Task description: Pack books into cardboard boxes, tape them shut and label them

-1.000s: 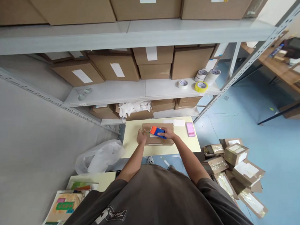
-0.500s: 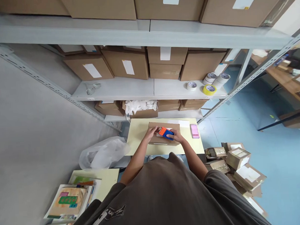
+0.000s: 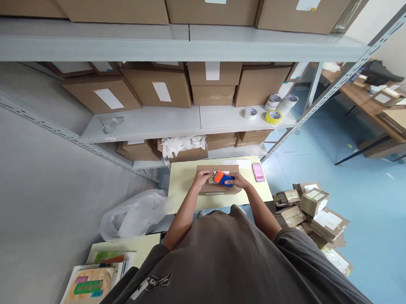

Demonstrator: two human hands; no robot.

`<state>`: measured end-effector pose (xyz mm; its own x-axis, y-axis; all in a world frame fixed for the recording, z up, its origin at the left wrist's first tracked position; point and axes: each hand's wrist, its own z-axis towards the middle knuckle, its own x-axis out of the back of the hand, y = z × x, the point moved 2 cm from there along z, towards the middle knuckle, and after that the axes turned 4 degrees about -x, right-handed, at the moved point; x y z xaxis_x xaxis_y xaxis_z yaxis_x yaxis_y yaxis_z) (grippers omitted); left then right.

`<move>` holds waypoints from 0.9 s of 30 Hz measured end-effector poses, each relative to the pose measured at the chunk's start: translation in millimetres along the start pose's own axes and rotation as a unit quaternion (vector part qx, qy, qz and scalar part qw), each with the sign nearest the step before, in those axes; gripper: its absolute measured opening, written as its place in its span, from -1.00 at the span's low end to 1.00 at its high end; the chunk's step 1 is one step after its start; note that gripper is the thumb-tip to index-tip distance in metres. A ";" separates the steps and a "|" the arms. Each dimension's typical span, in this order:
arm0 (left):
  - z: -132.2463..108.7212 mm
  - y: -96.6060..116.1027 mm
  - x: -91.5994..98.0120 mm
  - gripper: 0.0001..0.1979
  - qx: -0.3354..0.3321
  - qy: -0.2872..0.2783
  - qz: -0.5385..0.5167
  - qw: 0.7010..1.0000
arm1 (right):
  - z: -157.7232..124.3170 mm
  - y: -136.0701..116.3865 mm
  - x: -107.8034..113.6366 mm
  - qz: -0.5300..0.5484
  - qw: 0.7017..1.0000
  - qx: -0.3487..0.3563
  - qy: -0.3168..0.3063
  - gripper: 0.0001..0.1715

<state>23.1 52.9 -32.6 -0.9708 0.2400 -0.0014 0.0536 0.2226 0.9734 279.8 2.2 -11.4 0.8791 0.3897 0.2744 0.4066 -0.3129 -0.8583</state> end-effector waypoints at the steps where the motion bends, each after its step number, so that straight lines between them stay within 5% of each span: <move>1: -0.8 1.2 1.1 -0.68 -0.006 -0.001 0.009 1.000 | -1.0 -0.8 0.4 0.001 1.000 0.004 -0.001 -0.24; 6: -3.4 3.9 0.6 -0.64 -0.036 0.019 0.041 0.998 | 1.1 -13.9 4.3 -0.035 0.999 0.026 0.001 -0.27; 11: -4.7 4.9 2.5 -0.74 -0.050 0.125 0.101 0.986 | 13.2 -36.6 14.6 -0.082 0.996 0.032 0.001 -0.27; 14: -5.1 6.2 28.7 -0.74 -0.030 0.191 0.126 0.973 | 15.7 -37.0 32.1 -0.125 0.992 0.028 0.012 -0.28; 18: -8.8 0.9 88.8 -0.67 0.022 0.278 0.151 0.948 | 12.9 -21.6 54.7 -0.157 0.987 -0.018 -0.004 -0.30; 21: -12.4 -11.2 120.5 -0.64 0.060 0.299 0.173 0.936 | 19.6 -20.1 56.5 -0.187 0.982 -0.027 -0.010 -0.33; 27: -9.5 -35.3 128.2 -0.59 0.139 0.265 0.240 0.923 | 50.8 -37.4 41.4 -0.270 0.962 -0.037 -0.017 -0.44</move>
<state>-105.4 66.8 -65.0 -0.7932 -0.1063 0.5996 0.4946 0.4618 0.7362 288.3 74.0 10.0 0.5267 0.5408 0.6559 0.8192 -0.1169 -0.5615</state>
